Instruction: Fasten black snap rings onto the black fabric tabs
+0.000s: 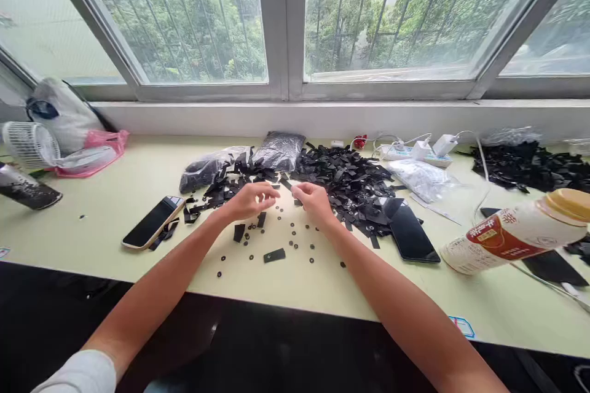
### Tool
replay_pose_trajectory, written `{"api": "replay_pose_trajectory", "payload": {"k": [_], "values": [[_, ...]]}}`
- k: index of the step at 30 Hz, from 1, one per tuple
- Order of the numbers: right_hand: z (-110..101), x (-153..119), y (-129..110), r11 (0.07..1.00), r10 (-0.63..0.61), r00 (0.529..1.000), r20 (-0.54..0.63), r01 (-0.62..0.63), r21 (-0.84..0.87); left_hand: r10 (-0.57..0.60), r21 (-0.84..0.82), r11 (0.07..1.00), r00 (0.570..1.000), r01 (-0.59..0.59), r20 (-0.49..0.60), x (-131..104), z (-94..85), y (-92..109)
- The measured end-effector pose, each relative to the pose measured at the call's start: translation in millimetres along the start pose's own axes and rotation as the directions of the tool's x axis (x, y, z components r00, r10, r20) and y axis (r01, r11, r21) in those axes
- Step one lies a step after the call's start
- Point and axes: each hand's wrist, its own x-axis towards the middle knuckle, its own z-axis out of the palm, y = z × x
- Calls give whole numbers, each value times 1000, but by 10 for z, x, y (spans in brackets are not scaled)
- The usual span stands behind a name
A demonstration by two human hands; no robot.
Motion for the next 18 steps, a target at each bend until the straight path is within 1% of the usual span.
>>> {"api": "replay_pose_trajectory", "payload": {"k": [2,5,7,12,15,18], "values": [[-1,38,28,999,22,999,-50,-20,39,62,41,997,992,-67,109,-13,39,9],[-5,69,62,998,25,997,-70,-21,59,119,81,987,974,-137,194,-13,92,1],[-9,72,78,999,13,999,-51,-10,46,134,95,983,972,-154,193,-1,115,-20],[-8,80,97,999,20,999,-34,-19,38,119,135,981,980,-141,156,3,121,-33],[-8,96,106,999,8,999,-31,-7,42,125,193,970,983,-150,136,-24,136,41],[-17,108,118,999,-13,999,-33,14,29,193,197,956,973,-216,130,-38,215,156]]}}
